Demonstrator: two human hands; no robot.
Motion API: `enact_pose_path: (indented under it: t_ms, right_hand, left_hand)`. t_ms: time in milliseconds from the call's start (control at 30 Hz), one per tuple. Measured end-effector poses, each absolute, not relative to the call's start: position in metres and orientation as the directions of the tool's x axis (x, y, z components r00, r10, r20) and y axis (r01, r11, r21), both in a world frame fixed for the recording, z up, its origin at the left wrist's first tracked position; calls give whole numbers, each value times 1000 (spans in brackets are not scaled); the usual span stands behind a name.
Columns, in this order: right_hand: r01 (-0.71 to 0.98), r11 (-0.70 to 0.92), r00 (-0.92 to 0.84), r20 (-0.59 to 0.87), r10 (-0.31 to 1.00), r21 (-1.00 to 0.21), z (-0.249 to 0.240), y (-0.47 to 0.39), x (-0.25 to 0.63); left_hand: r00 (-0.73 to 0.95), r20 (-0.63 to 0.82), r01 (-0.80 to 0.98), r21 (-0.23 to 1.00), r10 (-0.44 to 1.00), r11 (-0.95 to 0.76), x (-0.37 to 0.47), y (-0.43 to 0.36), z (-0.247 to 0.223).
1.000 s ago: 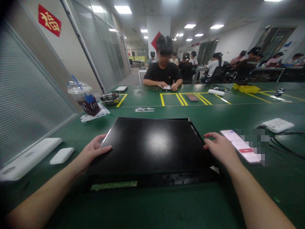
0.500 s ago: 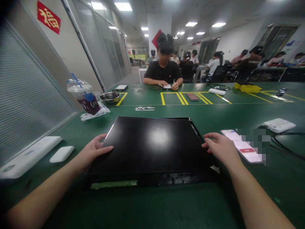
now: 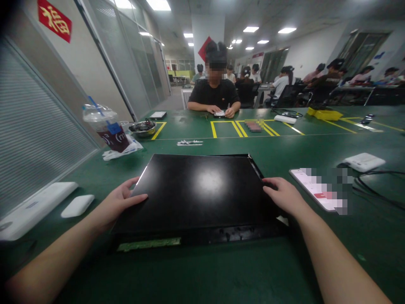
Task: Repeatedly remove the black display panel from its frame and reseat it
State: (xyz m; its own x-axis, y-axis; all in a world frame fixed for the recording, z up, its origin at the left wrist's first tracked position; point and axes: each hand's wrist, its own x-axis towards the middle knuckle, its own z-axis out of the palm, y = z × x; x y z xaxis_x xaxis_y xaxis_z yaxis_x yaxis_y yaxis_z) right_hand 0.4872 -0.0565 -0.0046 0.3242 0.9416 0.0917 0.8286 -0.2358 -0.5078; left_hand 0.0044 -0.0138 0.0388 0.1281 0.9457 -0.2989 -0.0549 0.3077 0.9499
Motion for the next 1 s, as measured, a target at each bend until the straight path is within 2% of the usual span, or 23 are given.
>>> enact_pose_path:
  t_ms: [400,700,900,1000]
  right_hand:
    - [941,-119,159,102,982,-317,-8,-55,489]
    - [954,-101,142,129,981,-283,-13,-55,491]
    - [953,-80,128,147,981,-293,-13,-55,491]
    - [954,-72,121,152,981,-292,-12,-55,490]
  left_hand:
    - [177,-304,-45,948,936,316,5,-16,41]
    - [182,-307,-61,945,934,322,6,-18,41]
    - [154,-327,3,944,932,330,6,-16,39]
    - [141,-230,61,973,963,224,3,-14,36]
